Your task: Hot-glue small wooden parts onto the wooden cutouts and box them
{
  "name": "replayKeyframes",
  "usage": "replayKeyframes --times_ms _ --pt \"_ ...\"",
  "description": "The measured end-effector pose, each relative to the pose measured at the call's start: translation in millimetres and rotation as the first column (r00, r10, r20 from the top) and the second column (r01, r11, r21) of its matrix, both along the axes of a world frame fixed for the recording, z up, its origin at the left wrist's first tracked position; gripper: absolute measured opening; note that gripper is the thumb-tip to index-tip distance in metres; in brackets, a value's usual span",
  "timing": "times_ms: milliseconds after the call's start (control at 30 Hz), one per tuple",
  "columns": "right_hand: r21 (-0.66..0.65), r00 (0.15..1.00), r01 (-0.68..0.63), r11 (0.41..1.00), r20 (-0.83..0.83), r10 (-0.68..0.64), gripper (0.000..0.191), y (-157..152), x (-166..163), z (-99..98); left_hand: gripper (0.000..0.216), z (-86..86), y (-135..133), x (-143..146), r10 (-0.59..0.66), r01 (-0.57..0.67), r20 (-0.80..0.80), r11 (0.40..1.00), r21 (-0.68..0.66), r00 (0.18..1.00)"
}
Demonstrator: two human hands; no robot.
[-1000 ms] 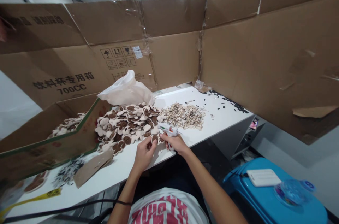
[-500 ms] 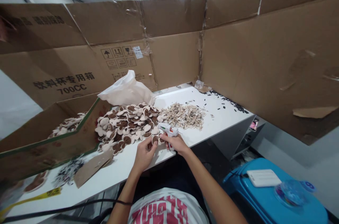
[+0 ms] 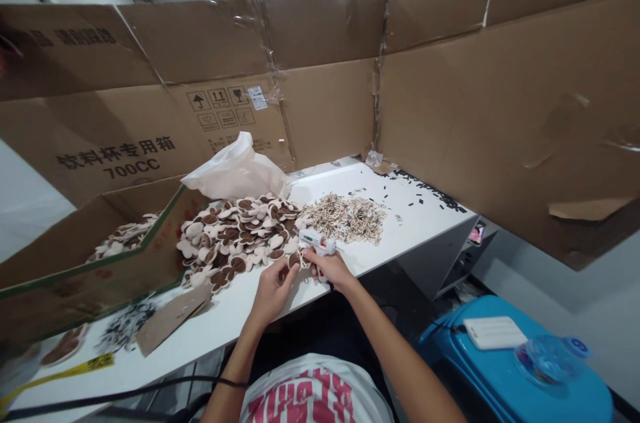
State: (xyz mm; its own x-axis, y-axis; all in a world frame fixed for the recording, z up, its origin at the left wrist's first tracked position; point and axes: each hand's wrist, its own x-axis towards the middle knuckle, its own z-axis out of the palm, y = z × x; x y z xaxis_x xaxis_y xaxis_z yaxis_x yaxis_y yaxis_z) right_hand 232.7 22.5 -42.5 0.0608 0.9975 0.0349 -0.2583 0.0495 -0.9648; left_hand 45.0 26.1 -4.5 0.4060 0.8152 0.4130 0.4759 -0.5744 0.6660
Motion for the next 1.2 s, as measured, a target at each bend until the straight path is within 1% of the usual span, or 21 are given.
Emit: replayKeyframes --times_ms 100,267,367,633,833,1200 --pt "-0.010 1.000 0.010 1.000 0.016 -0.010 0.041 1.1 -0.1 -1.0 0.039 -0.8 0.9 0.3 -0.013 0.013 -0.002 1.000 -0.012 1.000" --pt "-0.017 0.999 0.009 1.000 0.041 -0.009 0.044 0.4 -0.8 1.4 0.039 -3.3 2.2 -0.5 0.021 -0.021 -0.002 1.000 0.002 1.000" --pt "-0.016 0.999 0.005 1.000 0.040 -0.004 0.045 0.0 -1.3 2.5 0.038 -4.5 2.3 -0.9 0.017 -0.017 -0.011 1.000 0.001 1.000" --pt "0.004 1.000 0.006 1.000 0.010 -0.006 0.043 -0.6 -1.1 3.3 0.037 -0.8 0.2 -0.3 -0.019 0.019 -0.010 0.999 -0.031 1.000" --pt "0.005 0.999 -0.006 1.000 0.043 0.006 0.044 -1.5 -0.9 4.4 0.034 0.9 -0.6 -1.2 -0.021 0.021 -0.001 0.999 -0.033 1.000" --pt "0.004 0.996 -0.066 0.998 0.066 0.065 0.043 -5.2 1.8 10.0 0.031 3.7 0.0 -0.5 0.022 -0.019 -0.051 0.998 0.064 0.998"
